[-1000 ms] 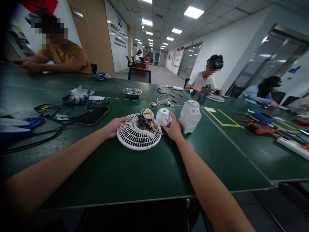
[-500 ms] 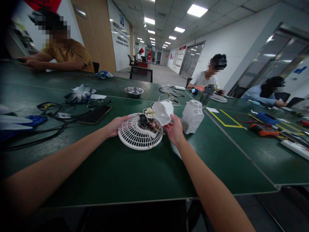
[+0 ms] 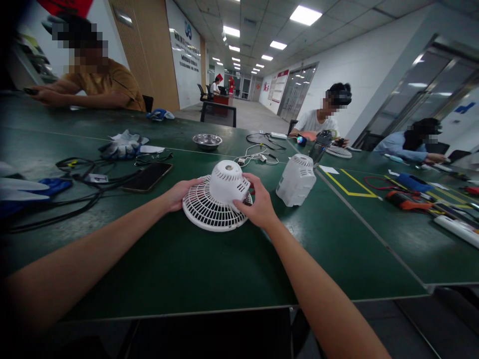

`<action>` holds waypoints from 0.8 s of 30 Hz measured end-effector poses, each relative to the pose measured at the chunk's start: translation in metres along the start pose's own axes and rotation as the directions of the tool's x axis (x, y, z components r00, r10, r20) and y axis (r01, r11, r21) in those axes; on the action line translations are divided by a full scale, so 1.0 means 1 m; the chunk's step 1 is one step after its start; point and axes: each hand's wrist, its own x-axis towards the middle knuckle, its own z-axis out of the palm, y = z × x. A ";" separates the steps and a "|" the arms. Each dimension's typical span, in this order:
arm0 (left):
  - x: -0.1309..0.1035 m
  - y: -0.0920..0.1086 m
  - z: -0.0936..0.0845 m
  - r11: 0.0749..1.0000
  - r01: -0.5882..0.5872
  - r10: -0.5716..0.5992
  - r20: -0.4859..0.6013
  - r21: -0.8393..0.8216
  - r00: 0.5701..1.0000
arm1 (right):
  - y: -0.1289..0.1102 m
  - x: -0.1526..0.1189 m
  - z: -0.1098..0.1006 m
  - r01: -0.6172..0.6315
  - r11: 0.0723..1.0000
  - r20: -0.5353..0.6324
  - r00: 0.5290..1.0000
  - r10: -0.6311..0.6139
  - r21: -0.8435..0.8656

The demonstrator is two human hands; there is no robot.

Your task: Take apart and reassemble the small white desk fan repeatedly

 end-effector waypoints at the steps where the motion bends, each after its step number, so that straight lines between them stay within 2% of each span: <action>1: 0.000 0.000 -0.001 1.000 0.001 -0.001 0.005 0.001 1.000 | 0.000 0.000 -0.001 -0.009 1.000 0.011 1.000 0.009 -0.006; 8: 0.002 -0.001 -0.001 1.000 -0.014 0.014 -0.019 -0.011 1.000 | -0.003 0.001 -0.004 -0.122 0.992 0.077 0.990 0.120 0.024; 14: 0.005 -0.007 0.001 0.987 -0.129 0.138 -0.090 0.096 0.986 | -0.001 0.000 -0.001 -0.124 0.991 0.093 0.988 0.120 0.044; 16: 0.003 -0.007 0.002 0.958 -0.193 0.227 -0.150 0.213 0.962 | 0.000 -0.001 -0.001 -0.132 0.990 0.100 0.987 0.126 0.054; 17: 0.001 -0.006 0.004 0.924 -0.237 0.301 -0.187 0.301 0.935 | 0.000 -0.001 -0.001 -0.138 0.989 0.105 0.986 0.131 0.059; 19: -0.007 -0.003 0.008 0.800 -0.334 0.486 -0.211 0.499 0.848 | -0.001 -0.001 -0.002 -0.149 0.987 0.114 0.984 0.140 0.067; 20: -0.013 -0.001 0.010 0.726 -0.387 0.567 -0.175 0.569 0.805 | -0.001 -0.001 -0.002 -0.151 0.986 0.117 0.983 0.143 0.070; 21: -0.019 0.001 0.014 0.669 -0.437 0.614 -0.116 0.601 0.781 | -0.001 -0.001 -0.002 -0.153 0.986 0.117 0.983 0.144 0.073; 23: -0.031 0.004 0.022 0.614 -0.517 0.629 0.026 0.596 0.777 | -0.002 -0.001 -0.003 -0.158 0.984 0.111 0.983 0.149 0.083; 24: -0.036 0.004 0.025 0.611 -0.537 0.601 0.100 0.582 0.793 | -0.002 -0.001 -0.003 -0.164 0.983 0.108 0.982 0.154 0.088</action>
